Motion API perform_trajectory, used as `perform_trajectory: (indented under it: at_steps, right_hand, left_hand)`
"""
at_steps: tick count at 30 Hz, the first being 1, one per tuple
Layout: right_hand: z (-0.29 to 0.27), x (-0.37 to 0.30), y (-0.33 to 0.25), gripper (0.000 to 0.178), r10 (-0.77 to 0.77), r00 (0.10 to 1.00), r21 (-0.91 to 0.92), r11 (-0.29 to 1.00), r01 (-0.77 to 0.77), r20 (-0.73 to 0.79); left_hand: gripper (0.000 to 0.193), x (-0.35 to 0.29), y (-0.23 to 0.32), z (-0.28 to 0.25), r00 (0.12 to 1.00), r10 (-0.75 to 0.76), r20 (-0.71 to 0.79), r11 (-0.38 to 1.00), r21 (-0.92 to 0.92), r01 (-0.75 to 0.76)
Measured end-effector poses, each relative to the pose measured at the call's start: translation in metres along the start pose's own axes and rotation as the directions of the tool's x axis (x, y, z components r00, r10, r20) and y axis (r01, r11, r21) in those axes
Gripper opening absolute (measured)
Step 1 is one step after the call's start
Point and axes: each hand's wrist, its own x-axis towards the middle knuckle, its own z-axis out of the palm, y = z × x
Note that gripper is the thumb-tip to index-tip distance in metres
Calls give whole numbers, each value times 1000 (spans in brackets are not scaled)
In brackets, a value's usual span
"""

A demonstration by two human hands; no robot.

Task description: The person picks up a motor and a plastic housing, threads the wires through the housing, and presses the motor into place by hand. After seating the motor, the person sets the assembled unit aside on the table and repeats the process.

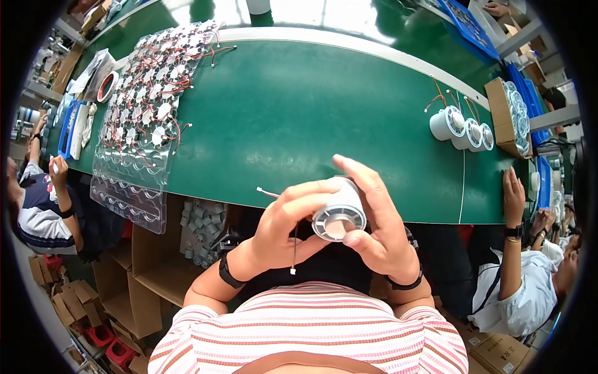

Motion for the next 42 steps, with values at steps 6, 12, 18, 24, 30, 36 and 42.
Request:
perform_trajectory:
  at_steps: [6,12,18,24,30,36,42]
  right_hand:
    - [-12,9,-8,61,-228,973,-530,820,215,41]
    - [-3,11,11,61,-193,978,-686,701,195,81]
    - [-23,19,11,57,-166,984,-856,516,33,-62]
    - [-73,37,29,56,-218,957,-960,247,-134,-190]
    - [-126,30,50,60,-236,923,-948,166,-271,-305]
    - [-167,20,51,63,-277,894,-934,49,-353,-353]
    - [-116,98,4,60,-289,943,-984,112,-138,-165]
  left_hand:
    - [62,14,0,-9,980,-199,23,979,43,198]
    - [70,23,-7,-8,933,-322,161,945,109,307]
    - [70,24,-5,-4,932,-359,-49,933,-38,357]
    - [61,18,-15,-28,967,-248,-51,934,254,253]
    - [57,16,-19,-33,991,-132,27,929,352,114]
    - [47,20,-8,-39,977,-193,92,936,316,156]
    - [34,24,-10,-41,958,-250,143,929,315,195]
